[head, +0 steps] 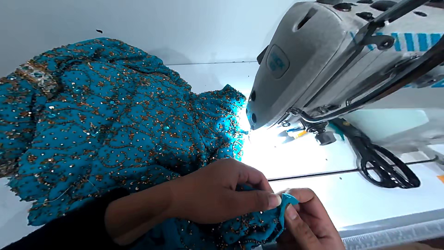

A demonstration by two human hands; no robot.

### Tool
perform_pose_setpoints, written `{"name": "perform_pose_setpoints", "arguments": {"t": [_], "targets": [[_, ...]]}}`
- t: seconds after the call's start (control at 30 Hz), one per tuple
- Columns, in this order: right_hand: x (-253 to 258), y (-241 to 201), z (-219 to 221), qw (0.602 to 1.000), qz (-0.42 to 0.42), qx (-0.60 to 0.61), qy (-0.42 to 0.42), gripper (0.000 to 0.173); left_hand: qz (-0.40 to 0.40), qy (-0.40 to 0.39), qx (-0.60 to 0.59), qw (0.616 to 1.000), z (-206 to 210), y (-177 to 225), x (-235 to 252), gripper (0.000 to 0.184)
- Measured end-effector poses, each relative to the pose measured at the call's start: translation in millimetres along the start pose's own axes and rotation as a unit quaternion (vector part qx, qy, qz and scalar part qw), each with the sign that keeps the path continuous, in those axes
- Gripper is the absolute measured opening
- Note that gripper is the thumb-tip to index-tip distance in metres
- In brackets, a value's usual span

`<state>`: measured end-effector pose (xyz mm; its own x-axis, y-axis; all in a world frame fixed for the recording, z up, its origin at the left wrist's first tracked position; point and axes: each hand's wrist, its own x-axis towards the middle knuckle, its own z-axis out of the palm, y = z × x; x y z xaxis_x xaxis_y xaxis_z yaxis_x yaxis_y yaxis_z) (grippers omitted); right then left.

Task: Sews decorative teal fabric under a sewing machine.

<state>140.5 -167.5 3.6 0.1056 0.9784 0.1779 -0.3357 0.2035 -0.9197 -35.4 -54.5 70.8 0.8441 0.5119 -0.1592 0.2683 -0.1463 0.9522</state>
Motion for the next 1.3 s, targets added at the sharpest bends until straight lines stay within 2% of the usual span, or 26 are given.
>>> {"name": "perform_pose_setpoints", "arguments": {"t": [0.1,0.23,0.4,0.47,0.6,0.73,0.83,0.9,1.0,1.13,1.3], "targets": [[0,1,2,1.000,-0.004,-0.004,0.015,0.010,0.001,0.020,0.013,1.000,4,1,-2,0.026],[1,4,7,0.998,-0.040,-0.035,0.033,0.011,-0.017,0.069,0.077,0.995,17,0,-4,0.039],[2,7,2,0.999,-0.033,-0.006,0.013,0.008,-0.034,0.082,0.099,0.991,19,2,-3,0.025],[5,5,-3,0.999,-0.029,0.012,-0.025,0.018,-0.030,0.073,0.083,0.993,17,2,-3,0.024],[7,-1,-8,0.997,0.020,0.029,-0.064,0.034,-0.025,0.064,0.069,0.995,16,1,-3,0.022],[10,-6,-16,0.989,0.090,0.078,-0.093,0.030,-0.010,0.052,0.067,0.996,15,0,-3,0.023],[12,-8,-23,0.988,0.102,0.070,-0.094,0.022,-0.014,0.036,0.069,0.997,13,1,-3,0.025],[11,-10,-25,0.994,0.075,0.021,-0.075,0.013,-0.027,0.023,0.066,0.997,11,1,-2,0.025],[11,-10,-26,0.996,-0.019,-0.065,-0.066,0.012,-0.038,0.004,0.043,0.998,6,3,-1,0.022],[13,-8,-29,0.975,-0.132,-0.159,-0.077,0.015,-0.022,0.011,0.011,1.000,4,1,-2,0.016],[16,-8,-33,0.938,-0.197,-0.271,-0.092,0.009,-0.010,0.017,0.015,1.000,6,0,-1,0.017]]}}
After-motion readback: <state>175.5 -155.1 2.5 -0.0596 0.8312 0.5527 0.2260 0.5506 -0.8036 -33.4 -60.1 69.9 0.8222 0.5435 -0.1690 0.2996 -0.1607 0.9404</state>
